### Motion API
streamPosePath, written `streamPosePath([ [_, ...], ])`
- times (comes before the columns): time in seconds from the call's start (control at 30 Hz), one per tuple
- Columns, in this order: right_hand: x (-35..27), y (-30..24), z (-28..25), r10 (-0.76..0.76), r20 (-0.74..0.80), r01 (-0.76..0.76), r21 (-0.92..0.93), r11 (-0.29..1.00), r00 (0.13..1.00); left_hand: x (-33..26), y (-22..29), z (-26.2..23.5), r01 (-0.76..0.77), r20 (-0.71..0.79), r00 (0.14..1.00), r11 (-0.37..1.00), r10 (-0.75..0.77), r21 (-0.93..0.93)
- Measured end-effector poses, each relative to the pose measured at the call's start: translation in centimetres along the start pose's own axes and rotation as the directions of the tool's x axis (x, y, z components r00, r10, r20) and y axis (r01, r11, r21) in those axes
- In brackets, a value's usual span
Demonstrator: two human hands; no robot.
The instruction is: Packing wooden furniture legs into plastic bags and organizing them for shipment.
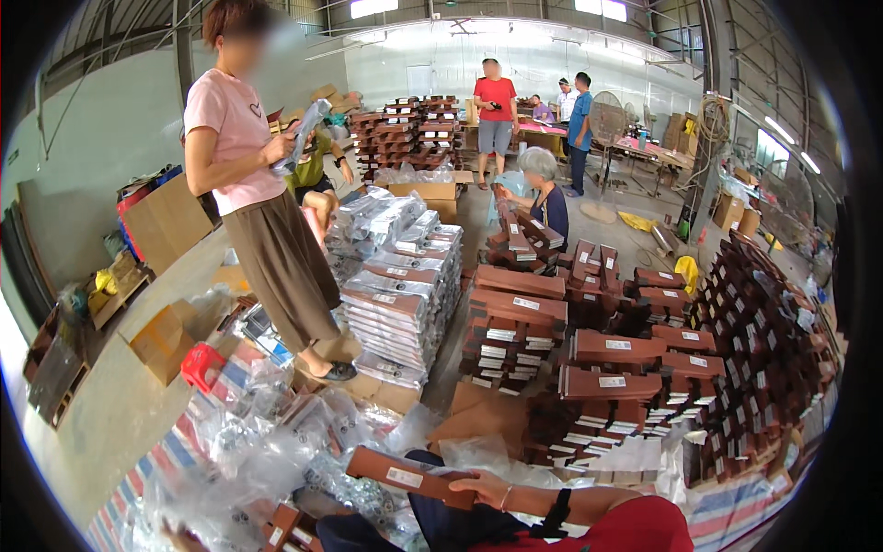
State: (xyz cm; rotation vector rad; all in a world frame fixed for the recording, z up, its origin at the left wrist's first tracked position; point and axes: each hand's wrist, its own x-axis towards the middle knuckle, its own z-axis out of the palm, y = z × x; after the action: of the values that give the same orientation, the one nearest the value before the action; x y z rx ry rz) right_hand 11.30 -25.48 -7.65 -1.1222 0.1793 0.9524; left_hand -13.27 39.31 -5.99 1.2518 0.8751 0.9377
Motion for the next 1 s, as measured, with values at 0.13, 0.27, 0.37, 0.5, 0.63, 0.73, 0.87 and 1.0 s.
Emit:
streamPosePath([
  [0.13,0.3,-0.6,0.6,0.007,-0.008,-0.008,-0.064,0.998,1.0,-7.6,2.1,1.2,0.055,0.052,0.997,0.994,-0.05,-0.099],
  [0.27,1.0,-0.5,0.9,0.014,0.064,-0.007,-0.104,0.995,0.998,-13.4,-0.3,-3.3,0.101,0.106,0.991,0.974,-0.081,-0.201],
  [0.37,1.3,-0.8,1.7,0.033,0.141,-0.01,-0.156,0.988,0.989,-16.9,-2.9,-7.5,0.133,0.152,0.984,0.952,-0.093,-0.276],
  [0.5,-0.2,-3.2,3.4,0.016,0.269,0.056,-0.257,0.965,0.963,-21.2,-4.8,-9.8,0.213,0.233,0.964,0.905,-0.131,-0.369],
  [0.63,-0.6,-6.3,4.3,0.063,0.359,0.117,-0.459,0.881,0.931,-22.8,5.2,8.1,-0.058,0.505,0.861,0.998,0.056,-0.012],
  [0.73,-1.5,-7.7,5.5,0.148,0.442,0.125,-0.53,0.839,0.885,-28.7,8.8,16.6,-0.315,0.717,0.678,0.946,0.164,0.081],
  [0.87,-1.6,-7.2,4.8,0.231,0.497,0.097,-0.549,0.83,0.836,-33.1,9.3,21.2,-0.937,0.991,0.133,0.329,0.018,0.12],
  [1.0,-2.2,-7.1,4.6,0.317,0.476,0.004,-0.558,0.83,0.82,-34.4,6.6,21.5,-0.955,0.984,0.177,0.245,0.011,0.169],
])
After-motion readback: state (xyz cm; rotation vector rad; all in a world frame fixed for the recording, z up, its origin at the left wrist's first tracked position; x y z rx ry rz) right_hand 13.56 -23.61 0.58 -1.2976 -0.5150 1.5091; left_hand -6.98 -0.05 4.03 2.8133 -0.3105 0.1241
